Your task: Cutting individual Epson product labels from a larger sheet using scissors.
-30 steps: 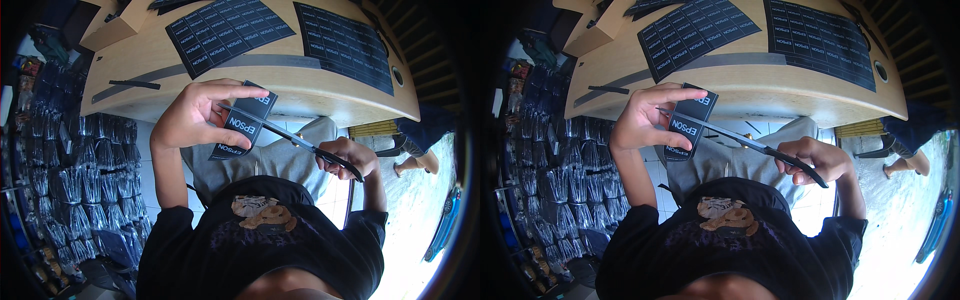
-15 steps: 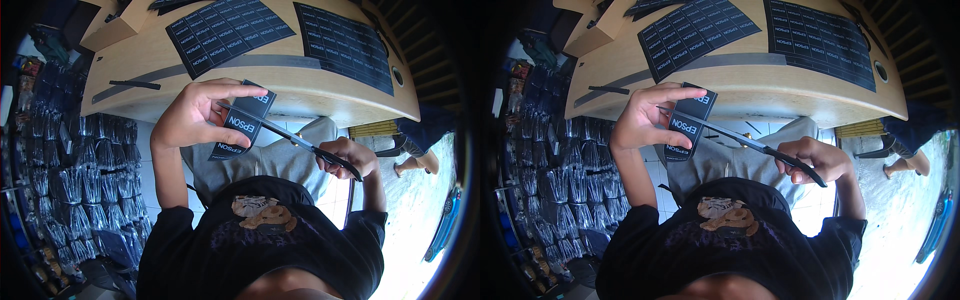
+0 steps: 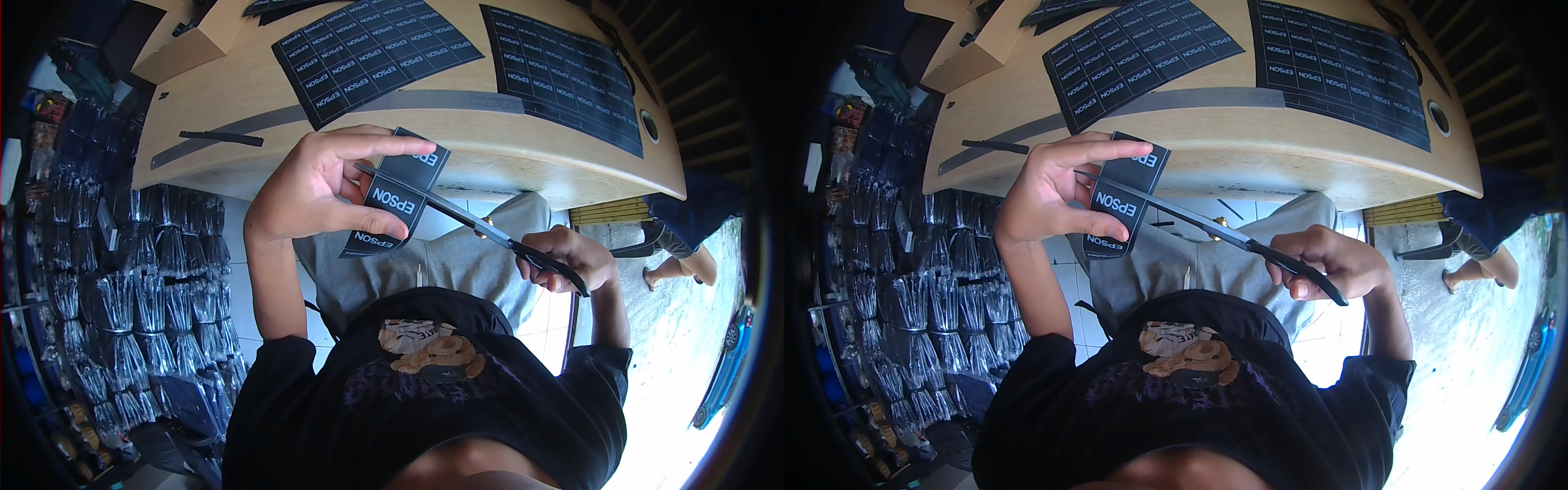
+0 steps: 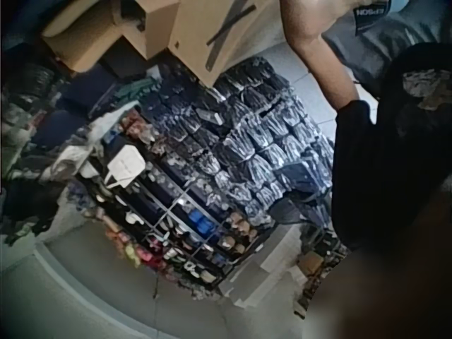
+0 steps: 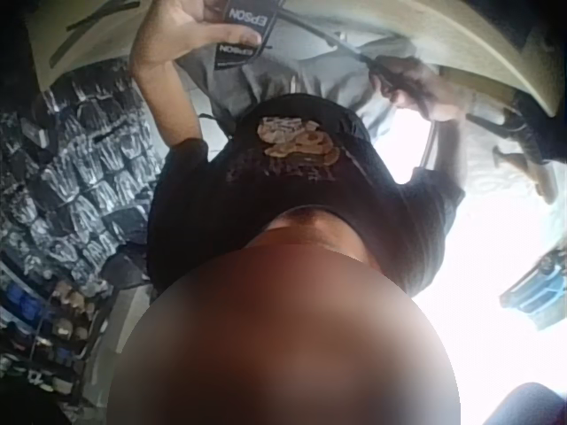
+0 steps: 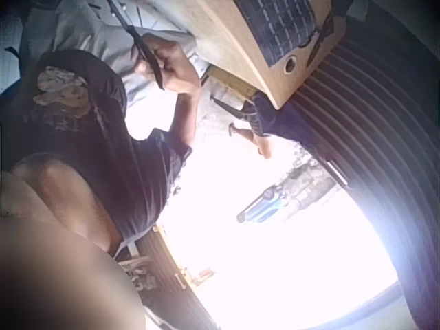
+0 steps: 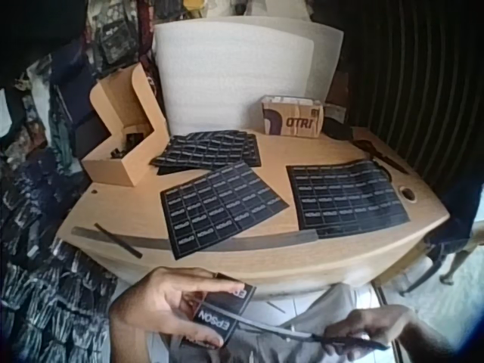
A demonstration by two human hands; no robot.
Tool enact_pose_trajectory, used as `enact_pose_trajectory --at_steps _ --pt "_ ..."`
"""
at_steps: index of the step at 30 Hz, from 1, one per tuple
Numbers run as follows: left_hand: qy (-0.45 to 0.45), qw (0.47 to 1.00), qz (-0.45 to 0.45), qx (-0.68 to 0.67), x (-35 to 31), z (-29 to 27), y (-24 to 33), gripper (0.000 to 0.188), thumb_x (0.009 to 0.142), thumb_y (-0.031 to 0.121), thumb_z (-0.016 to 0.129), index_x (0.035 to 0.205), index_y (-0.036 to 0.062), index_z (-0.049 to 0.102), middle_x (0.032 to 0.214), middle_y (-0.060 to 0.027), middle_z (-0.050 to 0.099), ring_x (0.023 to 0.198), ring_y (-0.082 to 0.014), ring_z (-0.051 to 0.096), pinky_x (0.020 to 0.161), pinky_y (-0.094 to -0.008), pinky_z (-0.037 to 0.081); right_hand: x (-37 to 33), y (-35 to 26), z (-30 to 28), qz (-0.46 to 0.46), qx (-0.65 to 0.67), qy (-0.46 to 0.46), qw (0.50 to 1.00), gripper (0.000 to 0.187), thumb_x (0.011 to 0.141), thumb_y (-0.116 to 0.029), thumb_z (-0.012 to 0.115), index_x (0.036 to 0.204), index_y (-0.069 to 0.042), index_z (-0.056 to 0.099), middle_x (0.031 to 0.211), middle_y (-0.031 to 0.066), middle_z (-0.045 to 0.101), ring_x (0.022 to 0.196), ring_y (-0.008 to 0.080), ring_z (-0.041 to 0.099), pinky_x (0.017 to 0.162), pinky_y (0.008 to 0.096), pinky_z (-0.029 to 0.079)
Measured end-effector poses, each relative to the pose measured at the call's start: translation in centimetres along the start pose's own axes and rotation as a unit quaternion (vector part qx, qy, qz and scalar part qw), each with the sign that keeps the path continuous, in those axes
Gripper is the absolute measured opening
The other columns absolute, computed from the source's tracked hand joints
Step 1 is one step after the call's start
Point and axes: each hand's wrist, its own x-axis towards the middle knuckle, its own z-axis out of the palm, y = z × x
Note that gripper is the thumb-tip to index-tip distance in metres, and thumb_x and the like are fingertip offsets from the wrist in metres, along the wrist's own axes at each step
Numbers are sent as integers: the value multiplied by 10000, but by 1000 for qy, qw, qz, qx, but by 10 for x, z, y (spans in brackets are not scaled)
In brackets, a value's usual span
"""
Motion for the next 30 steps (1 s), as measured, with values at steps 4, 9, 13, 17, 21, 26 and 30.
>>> enact_pose_trajectory --at_steps 4,9,13,17,21,26,30 --pt "2 1000 2 0 1 0 0 696 557 -92 801 1200 -45 538 1111 -120 559 933 -152 595 754 -265 571 -1 1 2 -3 3 6 1000 570 814 -545 605 847 25 589 688 56 558 562 148 508 514 285 373" --pt "-2 1000 14 4 0 -1 0 701 556 -82 806 1202 -38 539 1112 -116 564 929 -148 597 742 -254 571 -1 3 3 -2 7 8 1000 542 818 -520 617 852 20 591 679 48 550 555 140 499 512 281 368" --pt "4 1000 22 -7 1 -2 -2 700 554 -79 808 1200 -35 542 1117 -117 565 932 -149 600 741 -252 570 0 4 3 -11 8 14 1000 513 819 -494 632 852 16 594 665 40 544 546 123 489 504 273 357" --pt "1 999 35 -4 1 -2 -3 698 553 -78 809 1197 -35 545 1124 -123 565 940 -153 602 745 -255 570 -1 5 2 -6 13 11 1000 500 819 -484 638 853 13 593 645 28 536 535 112 482 494 265 345" --pt "-6 999 53 7 0 -2 -4 703 548 -78 812 1197 -36 544 1131 -126 562 945 -155 601 749 -254 568 -2 6 2 -4 12 11 1000 473 822 -464 644 847 6 593 616 14 526 517 106 473 485 260 335" --pt "-6 999 49 -5 -2 0 -4 709 543 -91 808 1197 -43 541 1120 -123 563 935 -154 605 749 -254 570 -3 5 4 5 -1 16 1000 417 820 -418 664 824 -7 593 602 12 525 506 107 470 484 260 335" --pt "-4 1000 23 -3 -1 -4 -6 706 548 -110 797 1200 -56 531 1126 -125 552 931 -163 609 737 -251 573 -2 10 3 7 -3 31 999 368 815 -370 682 804 -12 597 586 12 531 495 106 477 484 259 341"
